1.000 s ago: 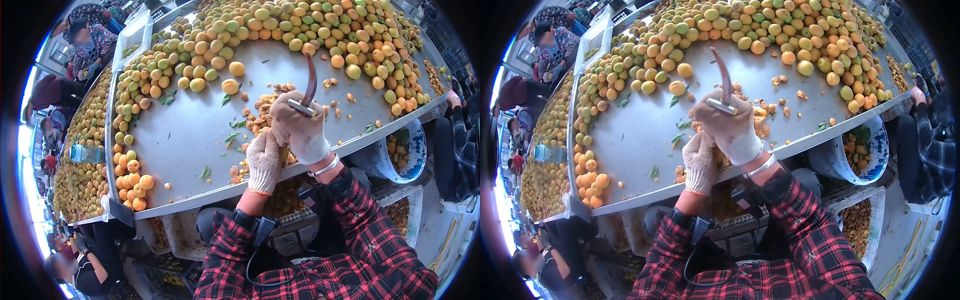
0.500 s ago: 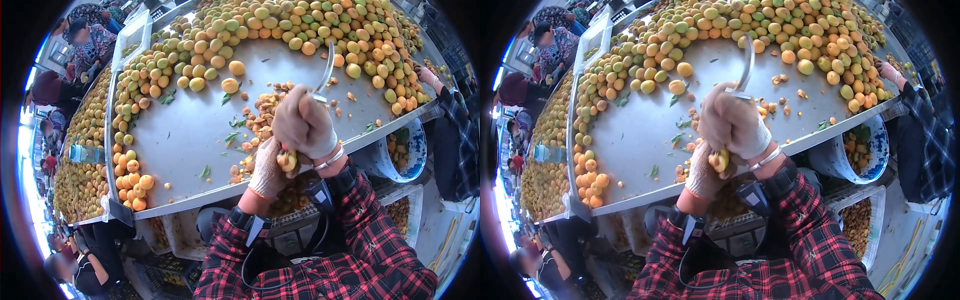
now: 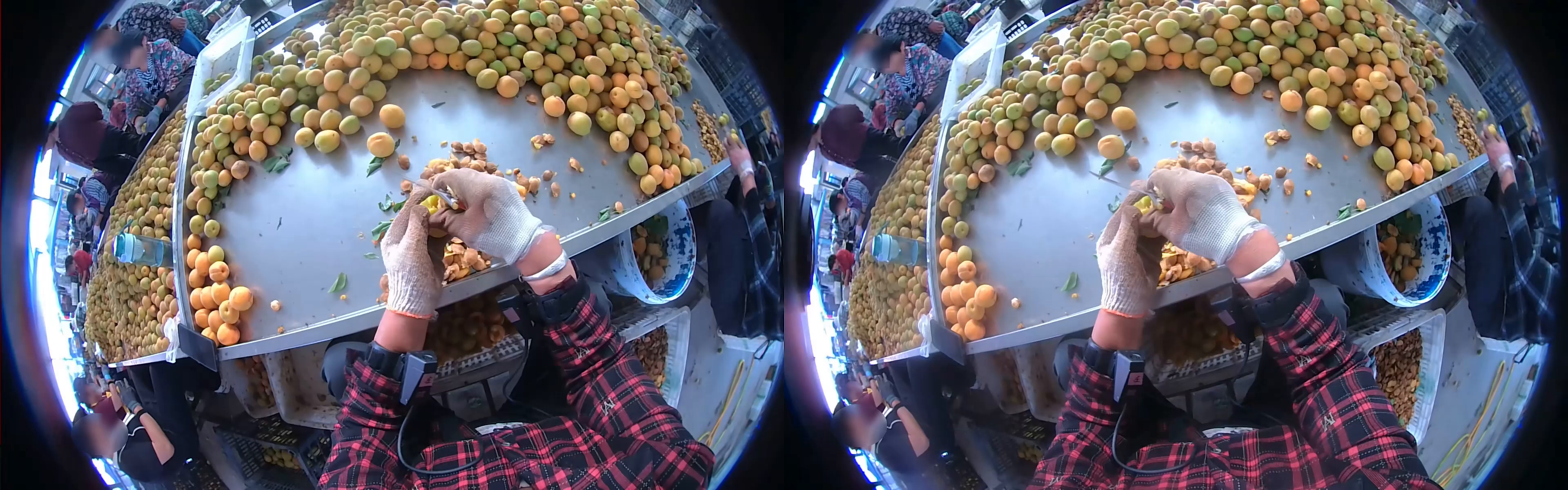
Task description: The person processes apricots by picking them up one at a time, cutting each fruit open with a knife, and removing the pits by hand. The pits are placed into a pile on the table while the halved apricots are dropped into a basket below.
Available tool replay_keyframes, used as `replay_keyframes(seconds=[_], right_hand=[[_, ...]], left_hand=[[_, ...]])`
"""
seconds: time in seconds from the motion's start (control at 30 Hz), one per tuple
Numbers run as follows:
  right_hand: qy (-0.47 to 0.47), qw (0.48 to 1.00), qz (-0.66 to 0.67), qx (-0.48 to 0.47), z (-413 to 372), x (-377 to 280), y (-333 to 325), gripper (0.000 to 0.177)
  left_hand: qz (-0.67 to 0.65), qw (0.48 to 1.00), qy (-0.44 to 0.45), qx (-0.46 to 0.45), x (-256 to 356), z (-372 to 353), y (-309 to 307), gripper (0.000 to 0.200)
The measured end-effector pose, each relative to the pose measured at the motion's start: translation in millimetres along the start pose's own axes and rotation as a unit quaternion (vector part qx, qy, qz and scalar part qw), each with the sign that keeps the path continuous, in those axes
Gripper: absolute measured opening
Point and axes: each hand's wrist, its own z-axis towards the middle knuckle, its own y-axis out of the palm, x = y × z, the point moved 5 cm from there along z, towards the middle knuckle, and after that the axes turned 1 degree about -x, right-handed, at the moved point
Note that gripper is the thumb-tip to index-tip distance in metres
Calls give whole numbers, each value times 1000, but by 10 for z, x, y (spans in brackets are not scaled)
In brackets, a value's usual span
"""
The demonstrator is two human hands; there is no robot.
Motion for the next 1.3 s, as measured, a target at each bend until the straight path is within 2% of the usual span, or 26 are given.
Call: replay_keyframes(seconds=[0.07, 0.13, 0.2, 0.23, 0.3, 0.33, 0.37, 0.43, 0.5, 0.57, 0.6, 0.7, 0.73, 0.77, 0.83, 0.87, 0.9, 0.93, 0.97, 1.03, 1.1, 1.13, 1.17, 1.2, 1.27, 1.3], right_hand=[[9, 1000, -7, -13, 9, -13, -19, 33], [19, 999, -15, -24, 5, 0, -12, 33], [-23, 997, 66, 32, -12, -6, -53, 22], [-24, 997, 65, 32, -11, 11, -77, 22], [37, 978, 204, -8, 7, 66, -110, 15], [84, 951, 298, -25, -26, 113, -85, 19], [83, 951, 296, -25, -40, 90, -84, 19], [104, 925, 365, -29, -61, 62, -52, 22], [135, 905, 401, -37, -56, -35, -172, 20], [248, 785, 564, -61, -97, -7, -145, 25], [248, 785, 564, -61, -95, 1, -153, 25], [211, 700, 679, -68, -103, 4, -130, 24], [200, 667, 717, -27, -118, 51, -118, 24], [200, 667, 717, -27, -106, 50, -176, 24], [266, 758, 596, -3, -74, 136, -346, 22], [259, 845, 468, 16, -54, 185, -382, 22], [247, 899, 362, 3, -35, 350, -318, 25], [201, 945, 258, 15, -40, 448, -255, 28], [153, 976, 151, 27, 4, 362, -292, 30], [176, 976, 130, 11, -15, 317, -374, 31], [202, 973, 110, -9, -27, 310, -400, 33], [207, 970, 127, -5, -31, 350, -385, 33], [211, 967, 145, 0, -31, 383, -379, 33], [210, 967, 146, 2, -23, 395, -383, 33], [225, 961, 160, 2, -19, 409, -360, 33], [225, 961, 160, 5, -12, 423, -349, 33]], left_hand=[[10, 1000, -17, 16, 21, -14, 0, 33], [75, 996, -6, 46, 56, -22, -12, 30], [76, 997, 7, 26, 117, -38, 33, 30], [77, 997, 21, 9, 150, -44, 51, 29], [87, 996, 33, -11, 138, -36, 16, 31], [125, 992, 31, 6, 129, -39, -10, 31], [162, 986, 29, 23, 129, -36, -24, 30], [130, 991, 27, 31, 112, -21, -4, 28], [110, 993, 45, -23, 135, -14, 45, 27], [95, 994, 42, -37, 158, -24, 79, 27], [82, 995, 38, -49, 180, -35, 110, 27], [70, 997, 12, -37, 261, -115, 214, 28], [53, 999, -5, -10, 247, -102, 175, 25], [53, 999, -5, -10, 258, -102, 163, 25], [140, 989, 8, -54, 321, -107, 185, 24], [228, 969, -29, -92, 336, -133, 178, 24], [232, 968, -28, -94, 415, -174, 209, 24], [300, 923, -81, -229, 415, -279, 383, 25], [360, 852, -132, -357, 376, -406, 520, 26], [368, 835, -164, -375, 330, -407, 560, 31], [446, 851, 3, -276, 441, -143, 533, 31], [475, 862, -11, -180, 488, 37, 442, 30], [486, 863, 63, -124, 561, 242, 388, 29], [557, 825, 66, -72, 647, 475, 268, 37], [693, 684, 226, -20, 801, 986, -11, 49], [694, 683, 227, -22, 841, 1169, -65, 49]])
